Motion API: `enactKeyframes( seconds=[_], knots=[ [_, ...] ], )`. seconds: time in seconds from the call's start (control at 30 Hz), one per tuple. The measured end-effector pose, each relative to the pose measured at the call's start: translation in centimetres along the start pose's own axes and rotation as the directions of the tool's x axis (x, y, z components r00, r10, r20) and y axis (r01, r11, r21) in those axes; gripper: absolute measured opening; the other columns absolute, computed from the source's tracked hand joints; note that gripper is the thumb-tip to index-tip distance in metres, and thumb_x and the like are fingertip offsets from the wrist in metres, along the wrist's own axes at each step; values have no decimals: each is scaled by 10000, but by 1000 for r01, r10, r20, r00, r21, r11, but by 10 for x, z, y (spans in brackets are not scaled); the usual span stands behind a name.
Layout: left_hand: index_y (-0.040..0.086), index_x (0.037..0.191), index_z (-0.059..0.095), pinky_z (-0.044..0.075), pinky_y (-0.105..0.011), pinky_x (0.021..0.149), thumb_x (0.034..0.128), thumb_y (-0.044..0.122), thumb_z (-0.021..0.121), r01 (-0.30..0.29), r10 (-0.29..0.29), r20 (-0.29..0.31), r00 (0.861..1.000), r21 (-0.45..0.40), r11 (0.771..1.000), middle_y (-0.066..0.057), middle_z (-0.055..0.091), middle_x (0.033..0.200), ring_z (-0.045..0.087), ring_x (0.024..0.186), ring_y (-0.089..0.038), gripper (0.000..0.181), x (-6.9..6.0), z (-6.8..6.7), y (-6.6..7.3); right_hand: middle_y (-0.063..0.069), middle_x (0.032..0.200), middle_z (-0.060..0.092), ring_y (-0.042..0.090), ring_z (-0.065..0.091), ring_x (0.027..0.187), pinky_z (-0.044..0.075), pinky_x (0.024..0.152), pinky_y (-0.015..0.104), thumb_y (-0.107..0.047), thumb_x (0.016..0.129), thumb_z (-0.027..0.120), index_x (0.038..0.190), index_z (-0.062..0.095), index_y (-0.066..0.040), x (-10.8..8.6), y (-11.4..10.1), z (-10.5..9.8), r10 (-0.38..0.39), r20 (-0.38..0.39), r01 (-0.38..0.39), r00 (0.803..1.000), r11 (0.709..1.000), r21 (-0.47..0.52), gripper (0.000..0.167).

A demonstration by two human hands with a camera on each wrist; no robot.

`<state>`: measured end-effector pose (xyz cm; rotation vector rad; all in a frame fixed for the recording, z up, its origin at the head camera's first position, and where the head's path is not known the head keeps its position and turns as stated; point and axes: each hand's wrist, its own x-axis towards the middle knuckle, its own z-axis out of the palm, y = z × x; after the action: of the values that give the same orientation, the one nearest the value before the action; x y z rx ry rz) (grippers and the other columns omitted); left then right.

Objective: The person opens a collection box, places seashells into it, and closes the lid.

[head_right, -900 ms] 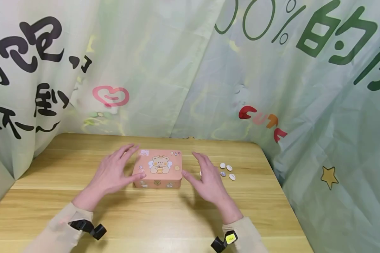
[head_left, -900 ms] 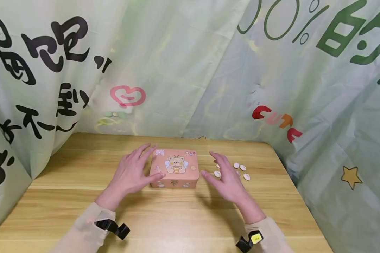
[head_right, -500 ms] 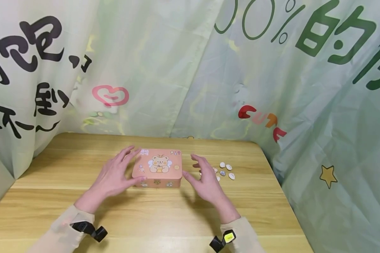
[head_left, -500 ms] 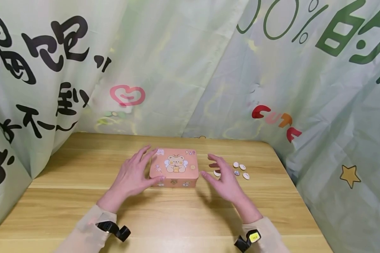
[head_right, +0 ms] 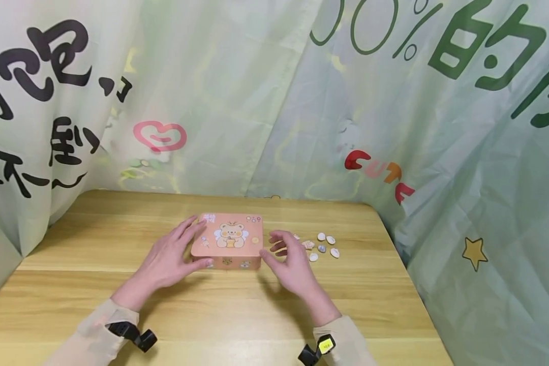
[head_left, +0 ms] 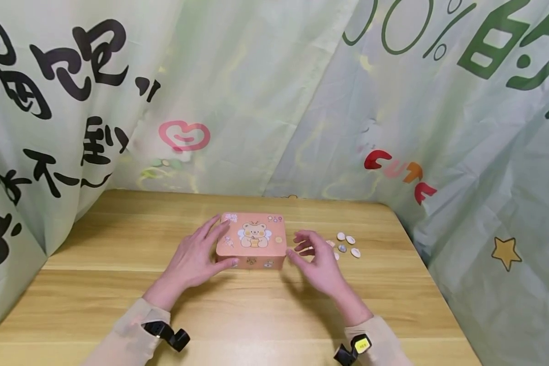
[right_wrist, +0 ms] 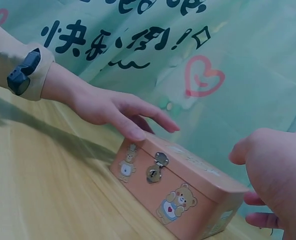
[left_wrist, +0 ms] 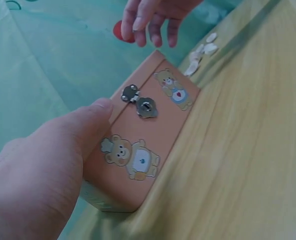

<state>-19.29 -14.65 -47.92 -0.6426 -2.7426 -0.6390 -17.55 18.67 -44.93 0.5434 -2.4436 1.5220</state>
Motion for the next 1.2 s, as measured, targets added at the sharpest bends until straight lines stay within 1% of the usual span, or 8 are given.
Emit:
enactKeyframes(
  seconds=[0.13,0.27,0.33,0.53,0.73,0.9,1.03,1.2],
  knots=[
    [205,1653,389,439,-675,1064,901,776,650,-4,4,-2,1000,-16,1000,-59,223,1750,346,1519,-375,980,-1,5,1,67,996,701,224,663,891,610,786,416,-67,923,834,1089,706,-41,-2,-3,3,18,10,-18,1000,1000,1,211],
    [212,1651,396,424,-686,1071,894,730,705,2,-3,-16,1000,-38,999,-40,208,1756,337,1524,-376,968,-3,10,3,13,883,695,202,651,812,599,728,368,-79,934,823,983,730,-65,-7,-6,8,34,51,-33,998,999,-13,107],
    [224,1657,384,417,-689,1075,899,743,686,8,-9,-18,1000,-46,999,-34,195,1759,328,1529,-375,967,-4,12,4,-4,859,700,195,651,778,595,703,360,-85,939,817,965,740,-65,-8,-7,10,34,76,-33,997,999,-11,84],
    [267,1677,338,436,-675,1061,923,806,577,12,-13,-16,1000,-54,998,-20,170,1765,351,1515,-390,957,-5,17,2,21,842,735,185,657,726,584,659,336,-110,956,804,956,772,-66,-11,-6,18,19,141,-20,990,1000,7,55],
    [239,1668,364,456,-659,1049,934,737,644,-5,2,-38,999,-84,996,-27,186,1762,433,1452,-444,930,-5,22,2,135,867,765,276,702,720,593,635,311,-118,982,771,984,791,-66,-14,-4,27,28,210,-37,977,999,39,56],
    [241,1661,380,480,-665,1021,928,725,665,16,-22,-39,999,-132,991,-10,153,1769,448,1434,-468,924,-6,26,5,156,892,769,347,727,757,607,650,306,-84,985,761,1036,789,-13,-15,-3,34,31,255,-47,966,997,56,92],
    [265,1672,354,492,-672,1003,930,715,671,40,-45,-29,999,-166,985,8,114,1776,425,1455,-456,924,-7,28,6,165,926,774,341,744,788,618,696,300,-93,993,756,1069,779,30,-15,-2,39,32,280,-52,960,996,66,146],
    [280,1669,359,447,-677,1059,929,688,695,59,-65,-22,998,-222,973,26,92,1779,388,1480,-445,909,-7,29,6,140,935,780,315,751,796,620,720,301,-93,995,753,1090,773,49,-14,0,44,13,289,-34,957,997,68,172]
  ],
)
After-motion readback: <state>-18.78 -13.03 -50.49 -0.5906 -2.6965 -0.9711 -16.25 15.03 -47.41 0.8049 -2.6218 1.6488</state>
